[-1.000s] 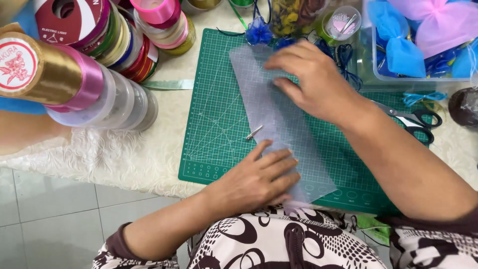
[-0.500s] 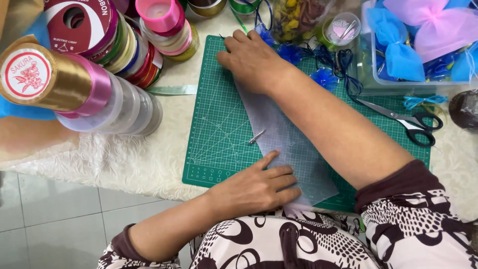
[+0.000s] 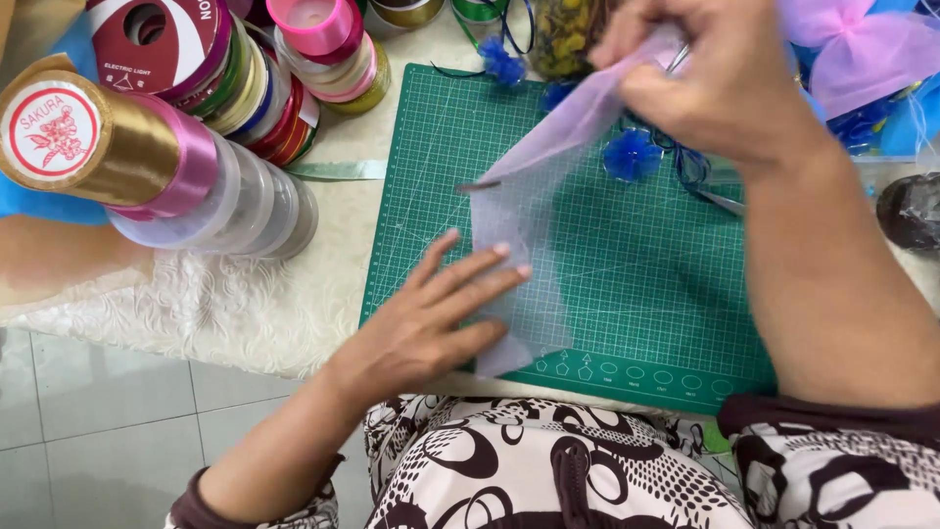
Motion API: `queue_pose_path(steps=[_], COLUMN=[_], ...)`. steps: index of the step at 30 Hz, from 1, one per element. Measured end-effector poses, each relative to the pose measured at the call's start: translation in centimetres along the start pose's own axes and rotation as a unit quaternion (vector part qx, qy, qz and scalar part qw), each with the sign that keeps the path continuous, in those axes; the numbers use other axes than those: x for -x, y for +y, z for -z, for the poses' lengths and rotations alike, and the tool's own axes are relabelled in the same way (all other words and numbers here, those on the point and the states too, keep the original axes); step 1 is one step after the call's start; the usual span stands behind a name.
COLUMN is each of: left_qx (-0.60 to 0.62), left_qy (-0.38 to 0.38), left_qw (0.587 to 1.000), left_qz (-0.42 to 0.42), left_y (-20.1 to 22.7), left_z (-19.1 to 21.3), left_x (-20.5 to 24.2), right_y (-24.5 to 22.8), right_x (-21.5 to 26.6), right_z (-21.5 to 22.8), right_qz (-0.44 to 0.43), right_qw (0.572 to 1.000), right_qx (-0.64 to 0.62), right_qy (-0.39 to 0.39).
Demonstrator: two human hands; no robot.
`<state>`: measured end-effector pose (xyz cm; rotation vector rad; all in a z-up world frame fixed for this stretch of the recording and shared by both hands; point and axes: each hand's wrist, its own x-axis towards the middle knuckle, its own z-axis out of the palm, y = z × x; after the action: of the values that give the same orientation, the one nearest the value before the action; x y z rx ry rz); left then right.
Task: Folding and pinning pink mesh fabric on a green cutting mat to create decorative elements for handicrafts.
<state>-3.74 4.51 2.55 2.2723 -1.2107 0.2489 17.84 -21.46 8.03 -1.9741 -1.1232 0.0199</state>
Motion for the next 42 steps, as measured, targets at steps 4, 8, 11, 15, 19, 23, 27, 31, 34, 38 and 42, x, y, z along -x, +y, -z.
queue_pose_path(steps=[4, 8, 11, 15, 19, 23, 27, 31, 34, 38, 42], left_qx=[0.008, 0.100, 0.155, 0.141, 0.077, 0.019, -0.107, -0.179, -0.207, -0.209, -0.210], left_qy=[0.048, 0.035, 0.022, -0.001, -0.063, -0.069, 0.040, -0.063, -0.089, -0.128, -0.134], left_qw=[0.994, 0.984, 0.980, 0.986, 0.990, 0.980, 0.966, 0.952, 0.937, 0.908, 0.887], left_qz=[0.096, 0.140, 0.119, 0.085, 0.097, 0.188, 0.232, 0.240, 0.268, 0.339, 0.389], left_y=[-1.3, -4.4, -6.5, -10.0, -11.5, -8.5, -2.8, -0.8, -1.4, -1.4, -1.6], left_z=[4.1, 6.5, 7.3, 4.1, 1.7, 3.7, 2.6, -3.7, -7.6, -9.2, -8.3], left_x=[1.2, 2.4, 1.0, -0.2, -0.3, 0.0, -2.6, -4.9, -4.2, -2.8, -1.2], right_y=[-2.5, -1.1, -6.7, -5.0, -3.5, -3.5, -6.5, -7.5, -6.1, -4.6, -4.7], right_x=[8.0, 17.7, 18.0, 20.0, 22.0, 24.2, 21.3, 17.7, 17.5, 18.8, 19.9], right_z=[3.1, 4.0, 0.2, -3.4, -3.9, -2.3, -3.8, -8.0, -9.9, -10.4, -9.4], right_qz=[-0.096, -0.235, -0.361, -0.433, -0.388, -0.238, -0.167, -0.191, -0.227, -0.284, -0.320], right_qw=[0.990, 0.962, 0.913, 0.868, 0.894, 0.912, 0.914, 0.943, 0.939, 0.911, 0.901], right_qx=[-0.004, -0.045, 0.009, -0.092, 0.001, 0.295, 0.329, 0.268, 0.257, 0.281, 0.282], right_qy=[0.107, 0.128, 0.190, 0.227, 0.224, 0.157, 0.172, 0.054, -0.036, -0.100, -0.082])
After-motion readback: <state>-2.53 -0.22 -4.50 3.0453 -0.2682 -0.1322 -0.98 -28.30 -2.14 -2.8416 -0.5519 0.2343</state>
